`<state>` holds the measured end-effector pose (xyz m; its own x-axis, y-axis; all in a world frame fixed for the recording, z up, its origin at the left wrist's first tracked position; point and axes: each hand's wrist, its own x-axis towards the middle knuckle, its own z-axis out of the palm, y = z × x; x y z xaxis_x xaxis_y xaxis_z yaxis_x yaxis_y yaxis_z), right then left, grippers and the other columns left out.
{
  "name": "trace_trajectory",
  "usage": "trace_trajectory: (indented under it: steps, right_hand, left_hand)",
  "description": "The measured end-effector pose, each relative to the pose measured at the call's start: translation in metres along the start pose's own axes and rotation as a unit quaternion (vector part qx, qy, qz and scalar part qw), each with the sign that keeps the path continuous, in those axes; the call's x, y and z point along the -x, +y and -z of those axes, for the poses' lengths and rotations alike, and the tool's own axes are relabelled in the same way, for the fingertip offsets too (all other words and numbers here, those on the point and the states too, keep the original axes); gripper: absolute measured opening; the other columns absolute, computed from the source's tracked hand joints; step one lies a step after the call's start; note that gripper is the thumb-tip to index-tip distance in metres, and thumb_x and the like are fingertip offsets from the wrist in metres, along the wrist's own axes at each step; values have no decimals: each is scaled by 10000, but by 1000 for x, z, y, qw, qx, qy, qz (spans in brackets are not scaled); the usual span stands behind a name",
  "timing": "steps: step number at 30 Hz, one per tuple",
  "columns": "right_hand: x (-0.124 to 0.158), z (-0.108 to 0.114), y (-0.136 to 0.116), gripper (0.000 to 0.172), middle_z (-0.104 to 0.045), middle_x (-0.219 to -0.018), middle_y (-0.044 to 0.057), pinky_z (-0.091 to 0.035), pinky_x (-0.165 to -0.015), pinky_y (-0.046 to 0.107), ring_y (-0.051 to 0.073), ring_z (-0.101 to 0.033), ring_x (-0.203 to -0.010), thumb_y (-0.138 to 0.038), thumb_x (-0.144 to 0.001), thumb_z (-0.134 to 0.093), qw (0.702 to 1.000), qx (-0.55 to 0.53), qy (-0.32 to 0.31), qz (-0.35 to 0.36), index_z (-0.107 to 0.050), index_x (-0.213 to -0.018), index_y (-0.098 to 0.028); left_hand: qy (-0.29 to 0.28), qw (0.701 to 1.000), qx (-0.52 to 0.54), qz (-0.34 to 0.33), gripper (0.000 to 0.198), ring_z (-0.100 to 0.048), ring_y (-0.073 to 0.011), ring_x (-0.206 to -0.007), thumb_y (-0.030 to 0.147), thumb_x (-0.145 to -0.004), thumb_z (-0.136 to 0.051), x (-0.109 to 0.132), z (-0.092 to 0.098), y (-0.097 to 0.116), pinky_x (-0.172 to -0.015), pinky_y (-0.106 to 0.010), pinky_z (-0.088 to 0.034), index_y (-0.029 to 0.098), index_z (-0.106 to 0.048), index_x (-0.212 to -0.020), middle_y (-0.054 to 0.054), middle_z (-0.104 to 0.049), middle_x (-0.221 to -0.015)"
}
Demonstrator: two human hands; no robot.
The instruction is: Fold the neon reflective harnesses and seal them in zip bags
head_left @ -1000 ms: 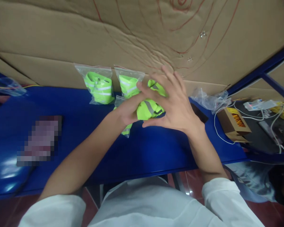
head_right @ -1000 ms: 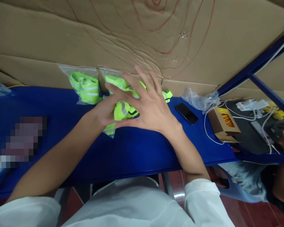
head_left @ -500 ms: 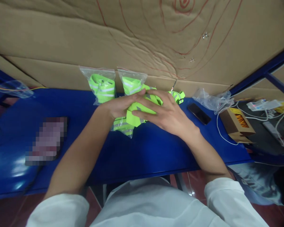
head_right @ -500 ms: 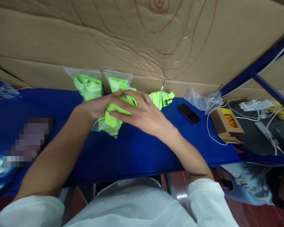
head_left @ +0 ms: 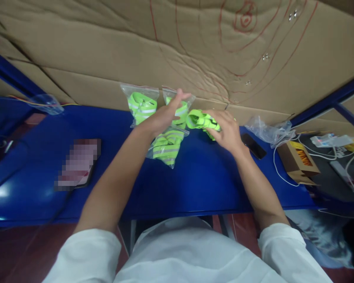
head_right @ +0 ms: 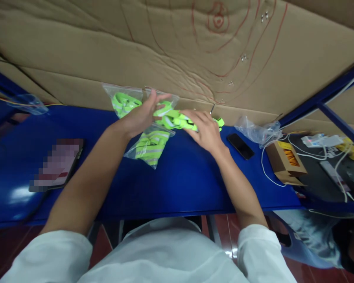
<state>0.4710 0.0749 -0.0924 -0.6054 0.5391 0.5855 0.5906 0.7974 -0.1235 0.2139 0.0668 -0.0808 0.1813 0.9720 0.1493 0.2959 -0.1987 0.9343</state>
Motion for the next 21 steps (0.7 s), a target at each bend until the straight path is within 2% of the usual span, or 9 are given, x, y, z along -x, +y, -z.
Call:
trace_trajectory:
  steps: [1,3,5,7,9,14,17,19,21]
  right_hand:
    - [6,1,6,582,-697,-1395,146,-503,-1101,418,291,-660,-1274,-584,-1073,-475,999,22,-17,-42,-646,-1436,-163]
    - [23,2,13,622,-709,-1367,186,-537,-1031,416,336,-694,-1236,-597,-1054,-511,988,78,-74,-113,-638,-1447,-132]
    - [45,2,14,639,-748,-1279,200,-562,-938,409,372,-735,-1152,-602,-1042,-530,967,121,-156,-160,-635,-1452,-124]
    - [64,1,10,634,-788,-1170,179,-566,-864,386,373,-766,-1061,-600,-1039,-540,949,133,-221,-181,-624,-1465,-139]
    - [77,-1,4,620,-802,-1132,149,-558,-818,365,361,-777,-1025,-595,-1043,-539,941,132,-249,-188,-597,-1492,-172]
    - [79,-6,-7,571,-748,-1322,112,-544,-784,330,324,-759,-1107,-588,-1064,-501,945,114,-251,-176,-573,-1509,-237]
    - [77,-7,-9,566,-734,-1353,105,-548,-785,323,312,-744,-1150,-587,-1064,-503,948,99,-246,-176,-573,-1508,-242]
    - [76,-8,-11,568,-730,-1359,109,-551,-801,321,311,-734,-1172,-585,-1056,-525,949,89,-242,-180,-575,-1506,-242]
    - [76,-9,-15,565,-724,-1369,109,-551,-814,314,307,-727,-1188,-583,-1051,-539,950,83,-239,-183,-577,-1503,-246]
  left_hand:
    - [85,994,-66,-19,656,-359,-323,-1575,670,-1069,-245,-2,3,-6,-1215,-540,-407,249,-566,-1457,-147,-430,-1630]
    - [211,953,-212,-48,594,-301,-368,-1586,559,-1037,-467,-5,12,-17,-1264,-594,-311,185,-510,-1497,-215,-358,-1647]
    - [253,913,-314,-55,647,-372,-417,-1524,428,-973,-594,-5,20,-27,-1242,-640,-313,126,-462,-1531,-265,-410,-1582]
    - [239,905,-348,-46,646,-480,-407,-1433,352,-960,-578,-4,23,-33,-1204,-616,-377,102,-446,-1541,-262,-511,-1487]
    - [199,910,-362,-24,632,-522,-391,-1394,350,-973,-541,-1,16,-38,-1189,-567,-411,90,-446,-1542,-256,-546,-1454]
    - [74,891,-446,36,817,-419,-507,-1476,552,-1021,-482,24,-28,-52,-1163,-676,-379,82,-273,-1656,-310,-365,-1633]
    - [74,868,-490,-6,784,-340,-487,-1544,570,-1056,-402,43,-49,-60,-1207,-656,-321,86,-274,-1660,-317,-274,-1690]
    - [97,858,-504,-32,708,-357,-467,-1538,539,-1074,-367,48,-54,-59,-1221,-660,-288,91,-370,-1622,-299,-323,-1674]
    - [120,858,-497,-52,620,-428,-447,-1489,485,-1082,-363,42,-58,-49,-1211,-652,-308,94,-482,-1549,-275,-422,-1617]
